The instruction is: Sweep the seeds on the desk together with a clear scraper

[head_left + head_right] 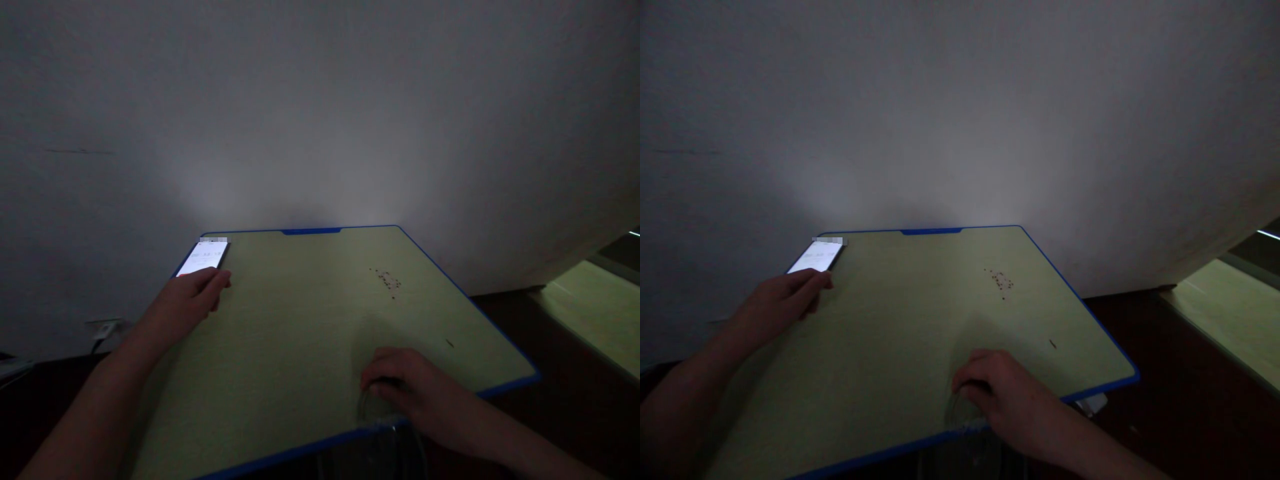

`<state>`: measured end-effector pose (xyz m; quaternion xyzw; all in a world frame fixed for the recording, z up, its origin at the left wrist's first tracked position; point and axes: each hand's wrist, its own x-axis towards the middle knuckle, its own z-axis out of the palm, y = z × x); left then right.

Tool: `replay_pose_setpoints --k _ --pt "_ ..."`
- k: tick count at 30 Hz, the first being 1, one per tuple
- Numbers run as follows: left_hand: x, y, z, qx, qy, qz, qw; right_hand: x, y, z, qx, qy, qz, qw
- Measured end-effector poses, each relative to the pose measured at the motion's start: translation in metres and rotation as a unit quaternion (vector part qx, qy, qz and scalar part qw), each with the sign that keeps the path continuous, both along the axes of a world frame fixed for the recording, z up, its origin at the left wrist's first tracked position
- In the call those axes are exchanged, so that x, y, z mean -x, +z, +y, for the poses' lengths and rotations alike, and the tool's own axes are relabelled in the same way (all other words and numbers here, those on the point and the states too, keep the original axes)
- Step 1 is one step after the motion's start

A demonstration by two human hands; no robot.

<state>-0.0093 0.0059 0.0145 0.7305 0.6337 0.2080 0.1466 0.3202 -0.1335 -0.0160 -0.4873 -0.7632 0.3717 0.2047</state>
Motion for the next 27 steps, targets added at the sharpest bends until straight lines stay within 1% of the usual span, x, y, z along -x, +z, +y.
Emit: replay_pose_setpoints --k 5,8,11,14,16,19,23,25,27 --pt "-0.001 0.000 0.000 0.001 -0.003 0.001 1.000 -0.001 0.002 -0.006 -0.009 -0.024 0.012 1.000" --pt "0.000 0.000 0.000 0.002 0.000 0.006 1.000 -0.011 0.005 0.001 -0.009 -0.043 0.016 0.999" --pt "0.001 0.000 0.000 0.009 0.010 0.010 1.000 -0.031 0.004 0.013 -0.033 -0.102 0.001 0.994" --pt "0.001 0.000 0.001 0.010 0.008 0.008 1.000 -0.046 -0.005 0.016 -0.049 -0.148 -0.007 0.988" --pt "0.000 0.000 0.001 0.006 0.004 0.007 1.000 -0.047 -0.013 0.012 -0.044 -0.151 -0.007 0.988" --pt "-0.002 0.000 0.002 0.002 0.007 0.009 1.000 -0.037 -0.020 0.001 -0.041 -0.147 -0.005 0.988" --pt "0.000 -0.002 0.003 0.006 0.004 0.012 1.000 -0.023 -0.016 -0.008 -0.039 -0.133 0.001 0.990" --pt "0.002 -0.003 0.003 0.006 0.000 0.010 1.000 -0.027 -0.012 -0.005 -0.042 -0.128 0.001 0.991" --pt "0.003 -0.003 0.003 0.003 -0.002 0.011 1.000 -0.038 -0.011 0.003 -0.066 -0.151 -0.003 0.986"
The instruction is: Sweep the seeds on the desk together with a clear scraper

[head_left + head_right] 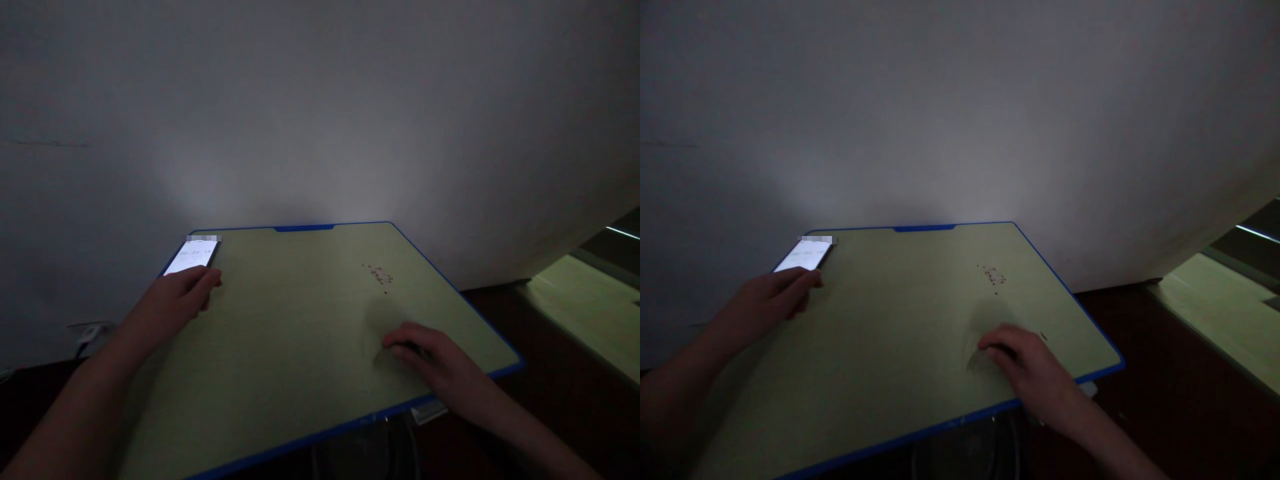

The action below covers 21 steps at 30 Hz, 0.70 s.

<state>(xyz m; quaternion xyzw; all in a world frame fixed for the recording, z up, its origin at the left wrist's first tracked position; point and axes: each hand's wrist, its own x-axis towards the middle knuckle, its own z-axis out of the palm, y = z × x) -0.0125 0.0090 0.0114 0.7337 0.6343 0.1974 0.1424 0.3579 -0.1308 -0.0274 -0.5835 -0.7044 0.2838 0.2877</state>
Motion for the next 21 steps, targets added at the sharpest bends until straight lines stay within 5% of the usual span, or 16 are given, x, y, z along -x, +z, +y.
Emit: replay_pose_setpoints --k 5,12,21 --pt "-0.003 0.003 -0.001 0.010 0.002 0.007 1.000 -0.019 -0.008 0.012 -0.038 -0.059 -0.020 0.997" --pt "-0.003 0.004 -0.003 0.012 -0.003 0.001 1.000 0.017 -0.005 -0.008 0.010 0.033 -0.001 0.999" --pt "-0.004 0.004 -0.003 0.012 -0.001 0.003 1.000 0.043 -0.006 -0.024 0.033 0.066 0.016 0.997"
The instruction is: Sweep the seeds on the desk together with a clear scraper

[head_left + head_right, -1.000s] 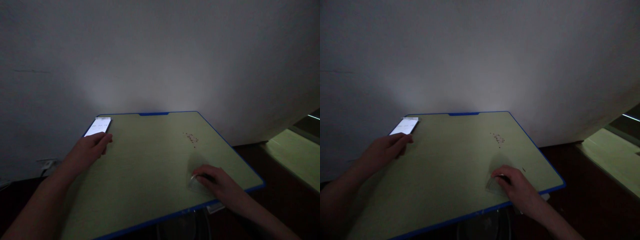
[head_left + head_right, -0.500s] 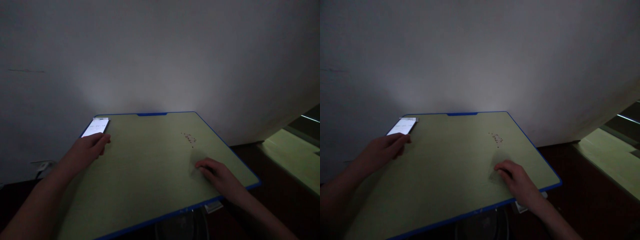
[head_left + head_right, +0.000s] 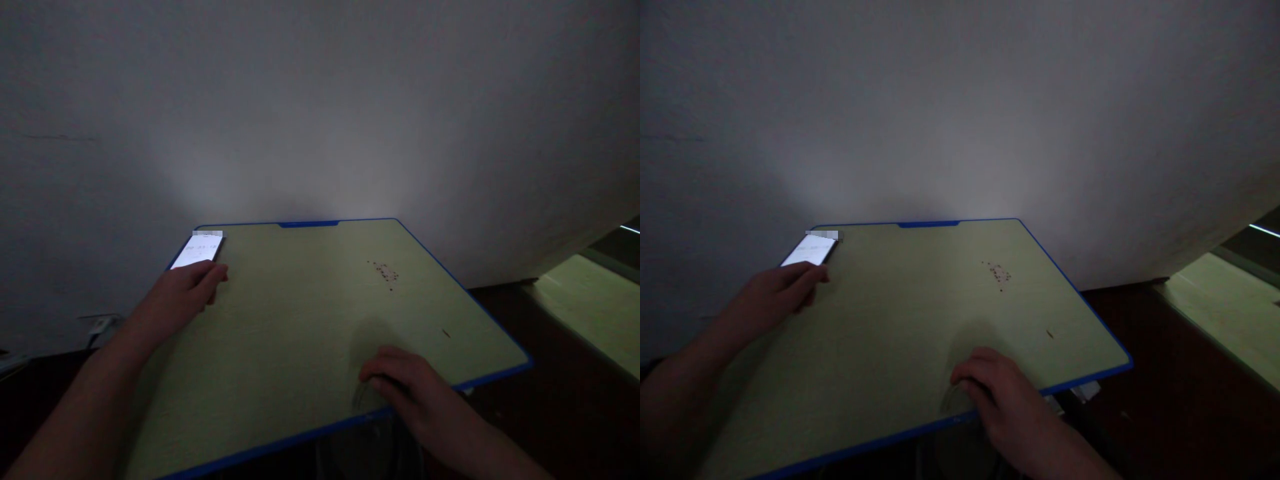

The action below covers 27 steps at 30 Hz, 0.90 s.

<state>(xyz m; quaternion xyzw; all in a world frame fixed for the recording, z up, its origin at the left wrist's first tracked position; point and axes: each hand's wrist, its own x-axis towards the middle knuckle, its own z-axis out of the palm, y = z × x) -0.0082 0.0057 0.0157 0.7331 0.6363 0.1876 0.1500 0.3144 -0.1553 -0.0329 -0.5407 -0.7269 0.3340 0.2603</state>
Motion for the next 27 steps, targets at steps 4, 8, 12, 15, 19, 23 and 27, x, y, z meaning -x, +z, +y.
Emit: replay_pose_setpoints --k 4,8,12,15,19,23,27 --pt "0.000 -0.001 0.001 0.002 0.003 0.002 1.000 0.000 0.010 -0.005 -0.010 0.015 0.001 1.000" --pt "0.001 -0.002 0.003 0.002 0.001 0.003 1.000 -0.033 0.023 0.021 -0.026 -0.023 -0.007 0.999" --pt "0.003 -0.004 0.005 0.007 -0.004 0.009 1.000 -0.098 0.021 0.079 -0.096 -0.224 -0.066 0.968" --pt "0.007 -0.008 0.006 0.017 -0.009 0.008 1.000 -0.136 0.010 0.120 -0.100 -0.285 -0.089 0.949" --pt "0.012 -0.011 0.007 0.025 -0.004 0.013 1.000 -0.143 -0.001 0.153 -0.107 -0.297 -0.118 0.941" --pt "0.012 -0.011 0.006 0.031 0.005 0.016 0.999 -0.108 -0.006 0.168 -0.119 -0.251 -0.123 0.953" --pt "0.011 -0.011 0.005 0.030 0.000 0.014 0.999 -0.070 -0.005 0.174 -0.114 -0.187 -0.101 0.970"
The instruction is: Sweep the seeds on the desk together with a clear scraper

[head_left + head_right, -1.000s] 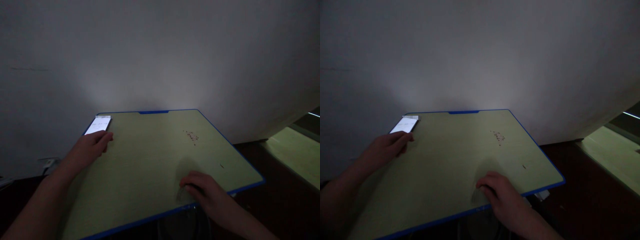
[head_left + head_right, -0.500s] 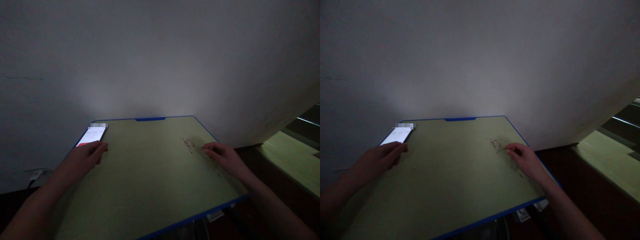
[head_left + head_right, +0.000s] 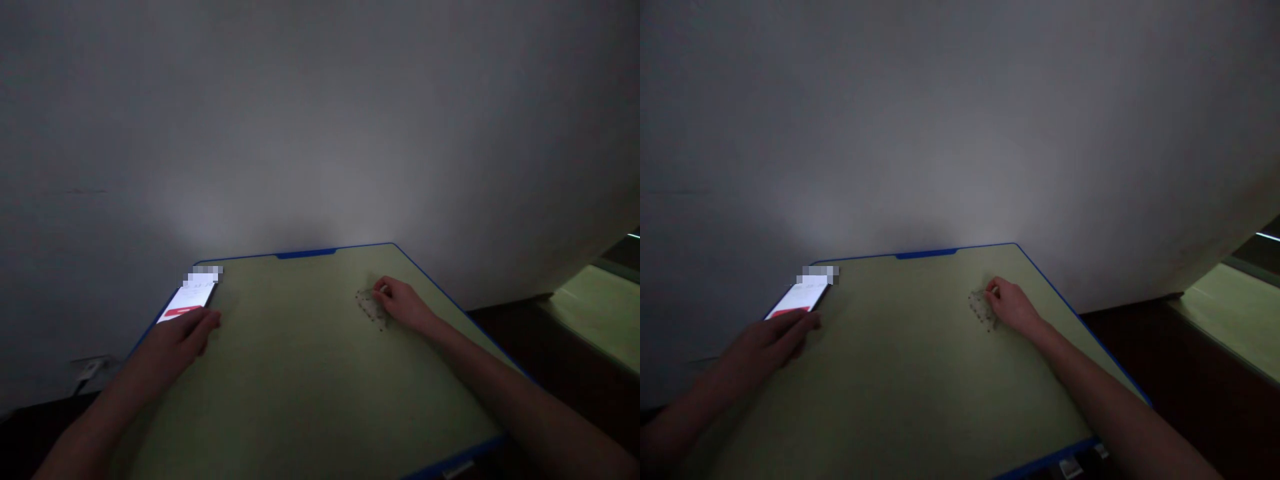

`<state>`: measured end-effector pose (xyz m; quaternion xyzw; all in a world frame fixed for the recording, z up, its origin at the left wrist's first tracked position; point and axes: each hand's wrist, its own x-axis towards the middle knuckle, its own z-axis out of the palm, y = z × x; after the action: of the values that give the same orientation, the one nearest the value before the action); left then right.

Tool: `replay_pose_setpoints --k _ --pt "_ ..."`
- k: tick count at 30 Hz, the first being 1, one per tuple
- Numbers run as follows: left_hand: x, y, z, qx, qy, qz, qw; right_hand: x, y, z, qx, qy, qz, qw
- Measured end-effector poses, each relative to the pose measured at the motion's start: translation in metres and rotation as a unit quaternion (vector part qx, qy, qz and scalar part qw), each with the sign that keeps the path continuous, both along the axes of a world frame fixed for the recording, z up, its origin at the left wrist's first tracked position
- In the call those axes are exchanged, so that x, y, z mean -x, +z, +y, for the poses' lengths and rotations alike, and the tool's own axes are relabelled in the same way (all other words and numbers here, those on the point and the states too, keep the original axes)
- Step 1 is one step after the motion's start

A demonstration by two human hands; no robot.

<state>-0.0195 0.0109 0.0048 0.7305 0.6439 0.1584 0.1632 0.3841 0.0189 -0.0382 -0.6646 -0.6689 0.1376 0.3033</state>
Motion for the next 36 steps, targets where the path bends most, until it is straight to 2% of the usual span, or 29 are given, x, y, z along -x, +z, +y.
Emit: replay_pose_setpoints --k 3,9,16,20,26,32,36 --pt "0.000 0.000 -0.001 -0.005 -0.005 -0.007 1.000 0.009 0.006 0.002 0.007 0.023 0.022 0.999" --pt "-0.002 0.001 -0.004 -0.021 -0.008 -0.019 1.000 0.001 0.016 0.000 0.026 0.026 0.058 0.998" --pt "0.000 -0.001 -0.006 -0.025 -0.015 -0.032 0.999 0.028 0.010 -0.001 0.051 0.076 0.074 0.993" --pt "-0.001 0.000 -0.006 -0.026 -0.012 -0.027 0.999 0.034 0.008 0.002 0.057 0.080 0.074 0.992" --pt "-0.001 0.001 -0.006 -0.022 -0.007 -0.024 0.999 0.005 0.012 0.012 0.043 0.036 0.053 0.997" --pt "-0.001 0.001 -0.006 -0.036 -0.011 -0.028 0.999 -0.030 0.002 0.025 0.053 -0.025 0.042 0.997" --pt "0.000 0.000 -0.006 -0.033 -0.008 -0.023 0.999 -0.044 0.005 0.019 0.075 -0.024 0.047 0.996"
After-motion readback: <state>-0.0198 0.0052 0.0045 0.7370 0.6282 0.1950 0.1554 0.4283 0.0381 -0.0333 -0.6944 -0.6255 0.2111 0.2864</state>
